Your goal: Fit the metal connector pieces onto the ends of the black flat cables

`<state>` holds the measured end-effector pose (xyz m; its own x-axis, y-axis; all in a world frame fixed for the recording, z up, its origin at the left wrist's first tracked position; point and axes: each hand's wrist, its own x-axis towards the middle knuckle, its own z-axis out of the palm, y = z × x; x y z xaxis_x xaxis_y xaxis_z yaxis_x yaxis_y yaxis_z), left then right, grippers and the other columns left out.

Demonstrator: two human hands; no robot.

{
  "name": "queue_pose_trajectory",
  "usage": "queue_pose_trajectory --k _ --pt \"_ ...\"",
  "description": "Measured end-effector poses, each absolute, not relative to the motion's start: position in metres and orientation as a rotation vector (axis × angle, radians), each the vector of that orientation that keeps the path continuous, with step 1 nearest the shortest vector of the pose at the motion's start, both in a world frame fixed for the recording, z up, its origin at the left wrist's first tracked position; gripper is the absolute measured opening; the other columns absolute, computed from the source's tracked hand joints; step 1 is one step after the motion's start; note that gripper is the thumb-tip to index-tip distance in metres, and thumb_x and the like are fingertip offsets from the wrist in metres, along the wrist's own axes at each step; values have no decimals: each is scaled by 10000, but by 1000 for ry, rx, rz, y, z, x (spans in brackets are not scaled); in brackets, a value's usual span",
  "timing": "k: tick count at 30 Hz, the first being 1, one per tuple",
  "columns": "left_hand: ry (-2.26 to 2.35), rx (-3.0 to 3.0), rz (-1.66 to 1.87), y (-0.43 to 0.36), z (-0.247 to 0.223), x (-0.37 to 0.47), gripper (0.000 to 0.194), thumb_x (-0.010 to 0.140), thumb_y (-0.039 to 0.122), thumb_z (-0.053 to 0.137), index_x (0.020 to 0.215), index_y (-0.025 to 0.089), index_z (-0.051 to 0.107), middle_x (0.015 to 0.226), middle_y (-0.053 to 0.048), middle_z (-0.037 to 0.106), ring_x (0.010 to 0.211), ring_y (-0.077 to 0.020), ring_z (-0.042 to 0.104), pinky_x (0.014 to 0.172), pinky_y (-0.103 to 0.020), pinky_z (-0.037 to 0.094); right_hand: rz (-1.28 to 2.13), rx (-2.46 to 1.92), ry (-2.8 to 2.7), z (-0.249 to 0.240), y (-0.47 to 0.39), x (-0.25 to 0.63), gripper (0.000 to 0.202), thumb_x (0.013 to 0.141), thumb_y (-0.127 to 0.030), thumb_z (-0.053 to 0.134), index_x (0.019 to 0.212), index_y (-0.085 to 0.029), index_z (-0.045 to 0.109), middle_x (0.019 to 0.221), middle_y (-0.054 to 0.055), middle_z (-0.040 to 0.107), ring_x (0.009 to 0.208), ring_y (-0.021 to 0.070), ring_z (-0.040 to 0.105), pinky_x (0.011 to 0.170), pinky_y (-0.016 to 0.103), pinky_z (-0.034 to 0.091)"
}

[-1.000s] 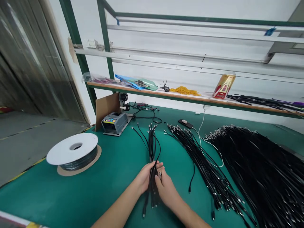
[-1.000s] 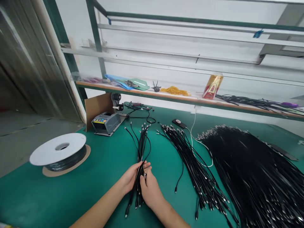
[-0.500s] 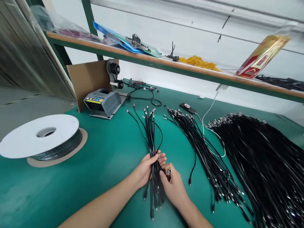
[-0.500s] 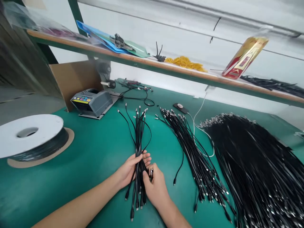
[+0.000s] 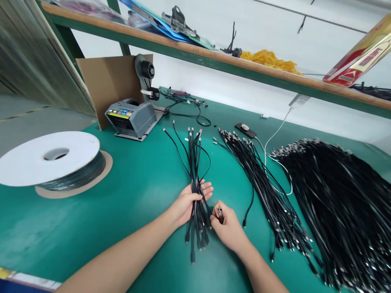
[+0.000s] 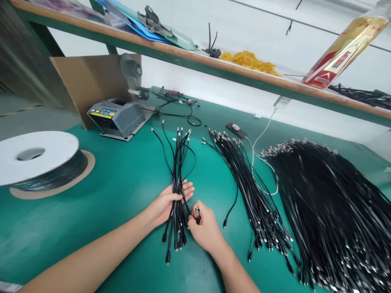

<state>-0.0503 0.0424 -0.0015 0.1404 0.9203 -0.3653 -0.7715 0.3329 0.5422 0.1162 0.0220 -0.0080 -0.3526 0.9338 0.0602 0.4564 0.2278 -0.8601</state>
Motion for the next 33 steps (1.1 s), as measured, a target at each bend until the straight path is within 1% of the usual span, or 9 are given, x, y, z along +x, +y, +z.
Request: queue_pose_trajectory --k 3,8,11,15,18,20,25,29,33 --pt "718 264 1237 43 -1 -52 496 691 -112 565 1128 110 644 1173 -143 742 1090 -278 716 1131 -483 440 1020 -1220 -1990 -7 21 117 204 776 -139 540 690 -231 381 596 -73 427 552 116 378 543 250 287" --pt "727 312 1210 40 0 -52 432 799 -25 629 1188 161 612 1276 -136 699 1023 -299 738 1042 -550 507 858 -1195 -1917 -8 23 119 268 926 -226 472 699 -239 329 705 -24 455 638 142 419 611 274 338" --pt "737 338 1210 38 1 -50 428 844 35 664 1238 184 584 1339 -147 666 1053 -297 730 1041 -518 512 807 -1161 -1888 -7 22 119 305 982 -263 428 705 -248 301 686 -32 413 620 142 405 596 274 338" --pt "774 362 1216 36 1 -46 453 877 119 697 1296 196 542 1301 -167 691 1013 -289 744 1014 -497 521 846 -1048 -1989 -10 15 113 324 957 -245 484 708 -251 276 724 -13 536 627 133 477 602 260 395" --pt "801 373 1198 36 2 -45 475 868 190 733 1306 194 547 1222 -184 728 921 -313 762 953 -545 533 834 -1017 -2074 -15 12 108 279 898 -188 549 733 -246 332 841 18 626 708 147 554 651 267 432" --pt "807 369 1189 36 3 -45 469 867 216 738 1300 182 561 1189 -197 740 937 -330 759 955 -554 525 795 -1019 -2113 -18 13 108 222 888 -148 536 765 -243 377 885 29 641 752 160 575 672 275 437" --pt "771 336 1166 37 3 -48 403 871 177 715 1259 147 608 1257 -221 709 1142 -351 690 1052 -530 468 668 -1041 -2128 -23 19 109 170 909 -94 451 826 -240 421 931 53 636 818 180 591 725 298 459" --pt "734 338 1142 37 1 -50 472 805 76 741 1255 162 627 1293 -205 697 1203 -357 655 1112 -543 404 572 -1054 -2117 -25 24 104 190 922 -85 416 813 -240 415 956 74 635 866 195 597 763 318 475" --pt "724 342 1121 36 1 -50 467 816 42 692 1262 164 625 1303 -188 697 1252 -339 623 1130 -512 390 504 -1053 -2136 -24 29 97 177 941 -122 456 818 -245 419 904 57 627 815 196 591 710 307 475"
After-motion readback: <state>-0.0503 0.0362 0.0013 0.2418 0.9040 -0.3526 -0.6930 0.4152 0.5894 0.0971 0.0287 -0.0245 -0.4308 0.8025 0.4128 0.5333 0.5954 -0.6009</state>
